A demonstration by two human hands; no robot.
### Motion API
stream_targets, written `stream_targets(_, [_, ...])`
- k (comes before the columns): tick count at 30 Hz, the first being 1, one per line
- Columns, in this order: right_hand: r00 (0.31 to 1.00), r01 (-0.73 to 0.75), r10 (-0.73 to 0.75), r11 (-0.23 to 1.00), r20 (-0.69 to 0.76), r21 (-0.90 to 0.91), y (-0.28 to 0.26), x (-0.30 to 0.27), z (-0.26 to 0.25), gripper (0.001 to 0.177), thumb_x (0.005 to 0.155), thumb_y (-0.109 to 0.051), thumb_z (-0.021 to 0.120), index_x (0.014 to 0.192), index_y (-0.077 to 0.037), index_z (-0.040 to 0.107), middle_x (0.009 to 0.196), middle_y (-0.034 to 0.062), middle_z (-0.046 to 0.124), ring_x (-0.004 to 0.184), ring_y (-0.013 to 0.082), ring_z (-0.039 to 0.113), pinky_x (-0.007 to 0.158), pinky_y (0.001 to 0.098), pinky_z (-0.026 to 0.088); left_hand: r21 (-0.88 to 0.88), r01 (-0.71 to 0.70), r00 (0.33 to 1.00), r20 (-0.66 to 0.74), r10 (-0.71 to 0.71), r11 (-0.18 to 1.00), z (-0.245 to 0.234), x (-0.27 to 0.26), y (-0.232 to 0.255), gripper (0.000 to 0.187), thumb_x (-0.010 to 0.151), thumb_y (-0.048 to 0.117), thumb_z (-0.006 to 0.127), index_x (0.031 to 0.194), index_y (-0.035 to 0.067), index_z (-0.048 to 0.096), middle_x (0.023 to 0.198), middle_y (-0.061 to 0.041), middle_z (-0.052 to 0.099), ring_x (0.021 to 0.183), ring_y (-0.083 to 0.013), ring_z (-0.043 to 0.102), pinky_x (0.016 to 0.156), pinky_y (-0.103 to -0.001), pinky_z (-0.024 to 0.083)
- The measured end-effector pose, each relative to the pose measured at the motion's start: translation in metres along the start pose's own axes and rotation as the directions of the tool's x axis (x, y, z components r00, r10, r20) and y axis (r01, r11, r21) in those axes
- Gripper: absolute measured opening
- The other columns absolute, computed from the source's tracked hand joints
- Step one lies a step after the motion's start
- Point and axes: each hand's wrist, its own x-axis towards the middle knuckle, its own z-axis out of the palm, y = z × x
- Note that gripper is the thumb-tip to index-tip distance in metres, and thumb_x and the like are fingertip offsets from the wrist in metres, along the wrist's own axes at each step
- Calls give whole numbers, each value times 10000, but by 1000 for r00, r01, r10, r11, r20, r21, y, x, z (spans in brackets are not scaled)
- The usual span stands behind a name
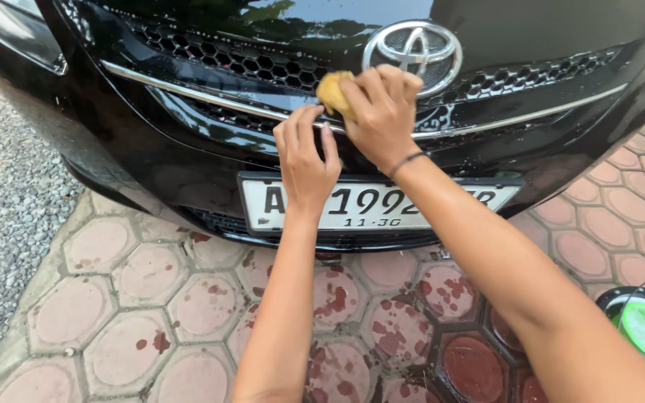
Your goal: Wash the front grille, hood, and side panels of a black car using soapy water and a sponge.
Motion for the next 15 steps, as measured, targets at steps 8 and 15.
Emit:
stream_targets(8, [996, 16, -3, 989, -90, 149, -33, 46, 37, 256, 865, -131, 777, 1117, -103, 743, 959, 14, 591, 1017, 234, 553, 870, 410, 363, -43, 95, 980, -172, -101, 995, 5, 1, -6, 269, 978, -10, 590, 1245, 1, 560, 1243, -151, 602, 1187, -352, 552, 1070, -458, 425])
stream_targets(15, [989, 146, -133, 953, -69, 264, -17, 44, 25, 212, 892, -129, 786, 1078, -79, 699, 1045, 50, 642, 1055, 263, 587, 879, 411, 450, -28, 175, 960, -217, -176, 984, 8, 4, 2, 323, 1047, 46, 506, 1368, 19, 535, 1344, -149, 588, 1257, -336, 551, 1095, -448, 380])
